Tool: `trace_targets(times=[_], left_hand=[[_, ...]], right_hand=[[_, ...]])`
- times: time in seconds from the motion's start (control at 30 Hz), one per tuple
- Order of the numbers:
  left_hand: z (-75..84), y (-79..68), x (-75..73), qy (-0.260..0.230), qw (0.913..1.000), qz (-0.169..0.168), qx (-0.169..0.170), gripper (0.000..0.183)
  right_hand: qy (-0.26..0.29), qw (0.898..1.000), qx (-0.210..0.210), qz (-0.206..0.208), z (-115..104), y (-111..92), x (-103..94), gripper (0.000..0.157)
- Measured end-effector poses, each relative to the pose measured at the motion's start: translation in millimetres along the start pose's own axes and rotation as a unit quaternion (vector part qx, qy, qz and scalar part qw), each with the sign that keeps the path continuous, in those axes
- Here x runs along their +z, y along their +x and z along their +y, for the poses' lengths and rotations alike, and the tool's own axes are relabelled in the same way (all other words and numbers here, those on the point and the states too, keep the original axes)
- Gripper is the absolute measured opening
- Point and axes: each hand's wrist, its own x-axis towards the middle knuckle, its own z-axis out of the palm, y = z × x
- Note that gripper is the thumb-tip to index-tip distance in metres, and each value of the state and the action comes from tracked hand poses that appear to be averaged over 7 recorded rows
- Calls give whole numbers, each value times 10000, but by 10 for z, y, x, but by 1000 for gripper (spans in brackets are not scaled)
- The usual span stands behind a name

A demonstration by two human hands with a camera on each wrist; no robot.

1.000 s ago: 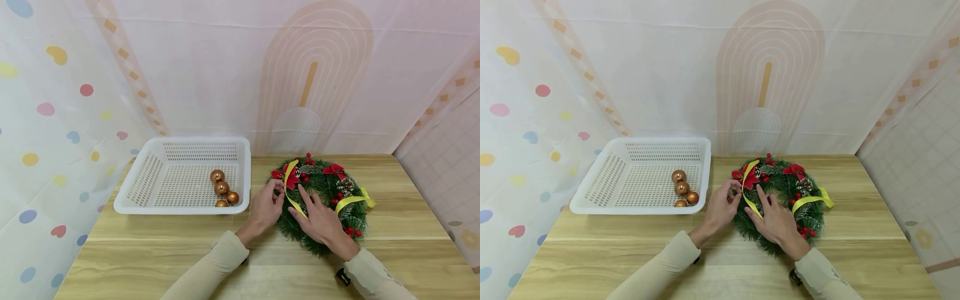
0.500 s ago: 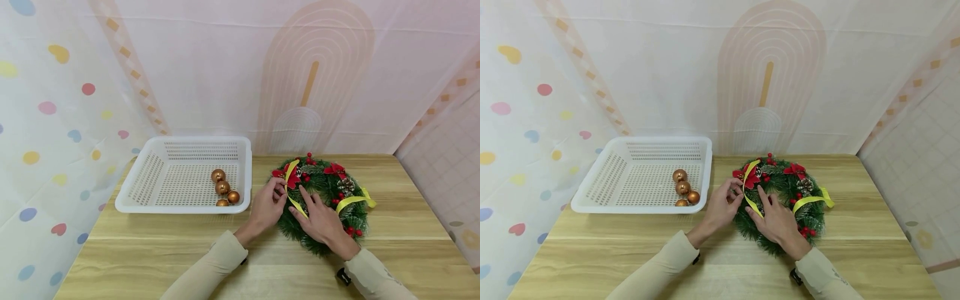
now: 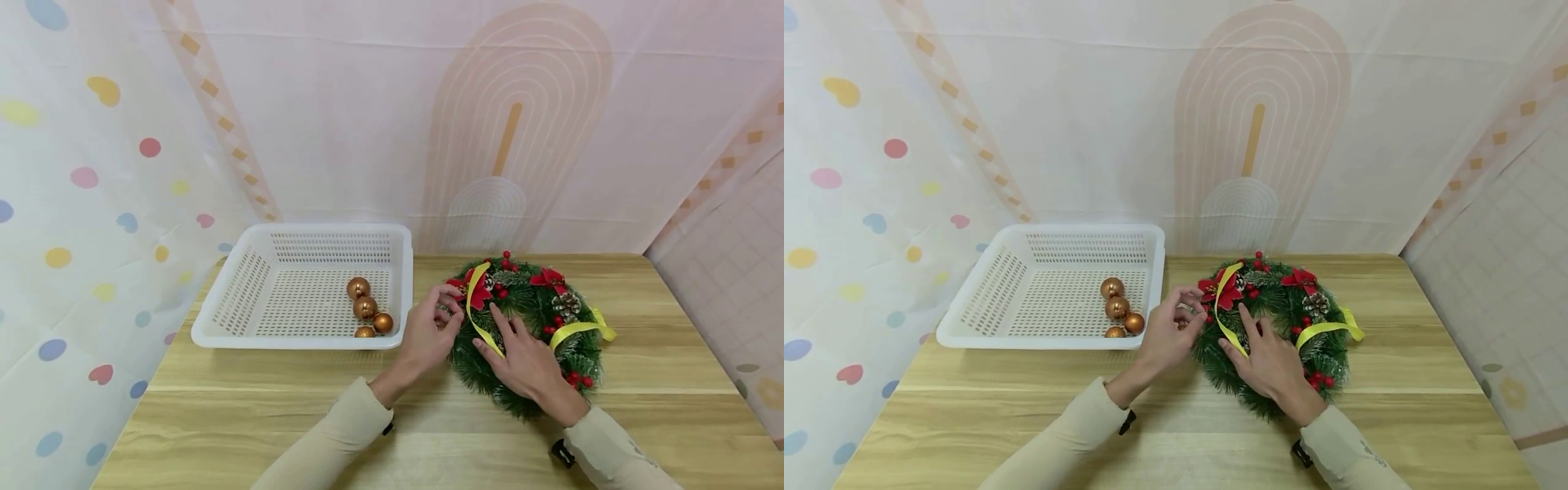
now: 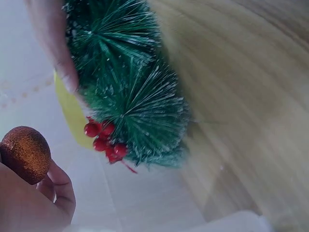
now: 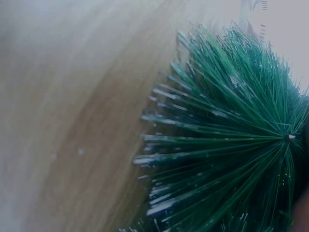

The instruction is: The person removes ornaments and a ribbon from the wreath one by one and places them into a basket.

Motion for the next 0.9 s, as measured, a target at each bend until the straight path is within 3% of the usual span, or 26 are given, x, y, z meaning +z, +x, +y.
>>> trace_targets(times=[0.4, 0.9], left_hand=[[6, 36, -315, -329, 9989, 330, -20, 29], [-145, 29, -755, -69, 9945, 985, -346, 33]], right_hand=[[35, 10000, -24, 18, 4, -3, -1, 80], [75, 10000, -22, 29, 5, -7, 8, 80]])
